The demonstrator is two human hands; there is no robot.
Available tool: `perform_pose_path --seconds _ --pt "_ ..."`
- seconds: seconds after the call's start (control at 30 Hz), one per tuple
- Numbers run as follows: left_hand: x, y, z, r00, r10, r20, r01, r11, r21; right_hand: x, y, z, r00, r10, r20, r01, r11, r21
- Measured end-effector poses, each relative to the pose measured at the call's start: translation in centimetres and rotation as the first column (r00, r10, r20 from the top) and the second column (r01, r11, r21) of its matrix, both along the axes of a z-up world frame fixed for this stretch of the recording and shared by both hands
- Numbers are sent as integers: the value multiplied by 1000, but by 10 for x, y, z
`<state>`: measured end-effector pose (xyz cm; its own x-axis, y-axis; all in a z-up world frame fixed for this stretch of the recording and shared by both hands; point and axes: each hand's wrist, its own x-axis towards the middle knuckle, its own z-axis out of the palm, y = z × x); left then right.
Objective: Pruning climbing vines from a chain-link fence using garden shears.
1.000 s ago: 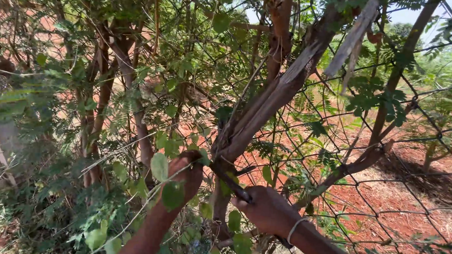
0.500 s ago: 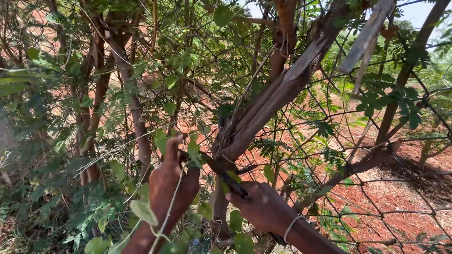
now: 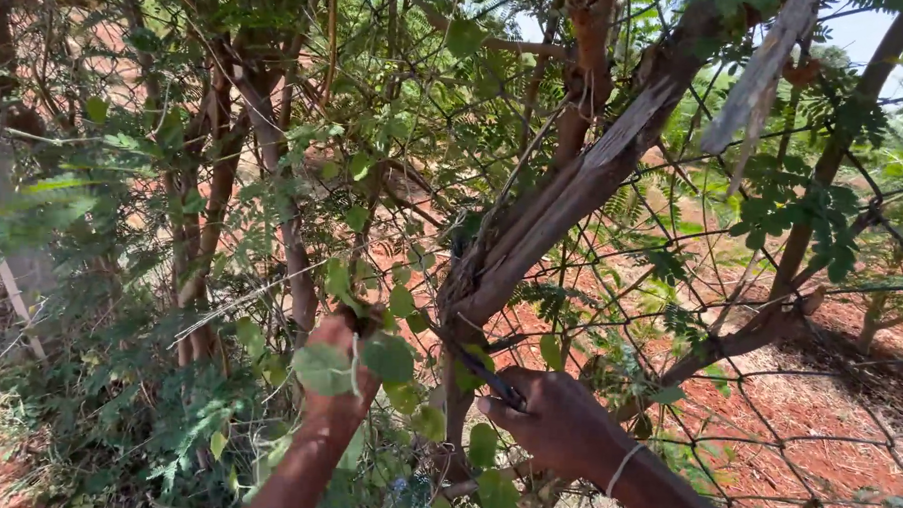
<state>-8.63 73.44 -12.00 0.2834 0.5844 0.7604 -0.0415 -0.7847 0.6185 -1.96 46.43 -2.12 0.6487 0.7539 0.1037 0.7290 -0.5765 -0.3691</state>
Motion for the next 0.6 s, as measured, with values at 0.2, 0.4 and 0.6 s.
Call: perform_pose_path --seconds 0.2,0.4,0.6 --pt "-5 -19 2 972 93 -214 -42 972 231 -6 8 10 1000 -15 -10 15 1000 3" --pt "3 -18 -10 868 -32 -495 -66 982 -179 -13 21 21 999 18 29 -19 999 39" --pt "12 5 -38 910 -381 165 414 859 -302 -7 22 11 999 42 24 -45 993 110"
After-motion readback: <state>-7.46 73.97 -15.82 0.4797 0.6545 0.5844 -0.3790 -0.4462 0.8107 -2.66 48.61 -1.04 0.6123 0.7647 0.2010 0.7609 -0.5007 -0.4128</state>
